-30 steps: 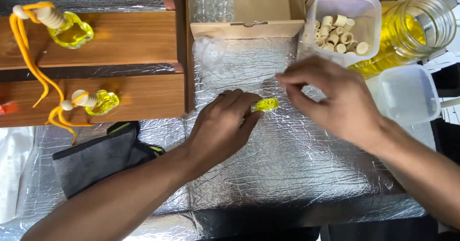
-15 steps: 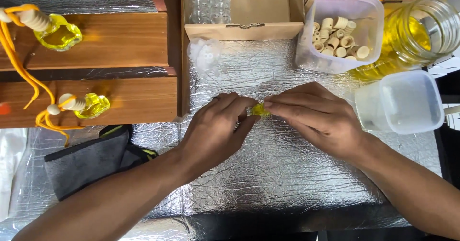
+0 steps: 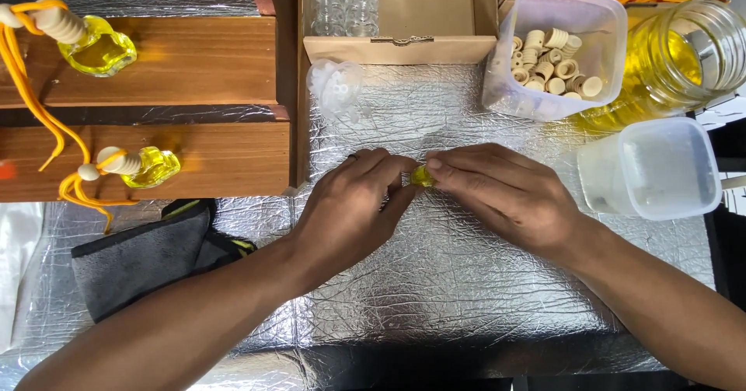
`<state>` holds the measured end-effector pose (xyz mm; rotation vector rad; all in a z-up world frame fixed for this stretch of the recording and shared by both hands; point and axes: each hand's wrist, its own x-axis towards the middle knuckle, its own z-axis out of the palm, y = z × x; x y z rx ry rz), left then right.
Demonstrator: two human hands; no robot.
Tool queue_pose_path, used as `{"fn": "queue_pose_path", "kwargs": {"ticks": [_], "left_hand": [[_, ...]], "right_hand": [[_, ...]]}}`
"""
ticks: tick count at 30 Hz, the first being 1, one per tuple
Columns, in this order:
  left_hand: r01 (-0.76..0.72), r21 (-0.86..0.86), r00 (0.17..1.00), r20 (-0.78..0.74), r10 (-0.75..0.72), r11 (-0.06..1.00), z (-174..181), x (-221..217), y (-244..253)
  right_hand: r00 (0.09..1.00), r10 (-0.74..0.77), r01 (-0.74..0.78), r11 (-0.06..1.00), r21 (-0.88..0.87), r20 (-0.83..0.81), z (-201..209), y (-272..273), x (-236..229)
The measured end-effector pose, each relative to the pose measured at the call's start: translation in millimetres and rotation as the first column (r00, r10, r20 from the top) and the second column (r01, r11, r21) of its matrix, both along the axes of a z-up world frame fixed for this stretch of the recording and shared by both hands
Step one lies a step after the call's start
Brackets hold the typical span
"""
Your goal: Filling small glass bottles with liquid using a syringe and assembling wooden caps with strings.
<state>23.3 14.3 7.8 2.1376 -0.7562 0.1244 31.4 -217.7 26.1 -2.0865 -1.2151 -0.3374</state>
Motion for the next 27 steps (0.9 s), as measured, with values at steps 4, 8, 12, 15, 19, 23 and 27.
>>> {"fn": "queue_pose_path", "kwargs": {"ticks": [4,8,12,15,19,23,27], "left_hand": [[0.002,0.001,1.0,-0.016,-0.002,1.0,-0.1,0.4,-0.1],[0.018,-0.01,1.0,-0.01,-0.018,1.0,0.8,1.0,0.5],[0.021,-0.005,1.0,-0.001,-0.021,1.0,-0.9,0.8,0.8],[0.021,0.003,1.0,-0.01,-0.021,1.0,-4.5,0.7,0.0],[0.012,-0.001,0.998,-0.069,-0.012,1.0,-6.1,2.1,0.4],[0.034,-0.031,0.999,-0.041,-0.036,0.999,-10.8,2.6,1.7],[0.063,-0.108,0.997,-0.041,-0.068,0.992,-8.1,2.2,1.5]], "right_hand": [[0.999,0.011,-0.008,0.998,0.059,-0.052,-2.7,3.9,0.2],[0.992,0.026,-0.013,0.994,0.105,-0.124,-5.4,3.3,1.1],[0.976,0.063,-0.035,0.99,0.133,-0.21,-6.5,0.7,1.4],[0.967,0.074,-0.043,0.99,0.131,-0.243,-7.0,-2.3,0.8],[0.962,0.025,-0.017,0.999,0.033,-0.271,-15.4,-8.5,3.2],[0.962,0.043,-0.025,0.997,0.069,-0.269,-14.2,-6.1,4.8],[0.896,-0.004,0.08,0.985,0.153,-0.443,-10.2,-0.6,2.1]]}}
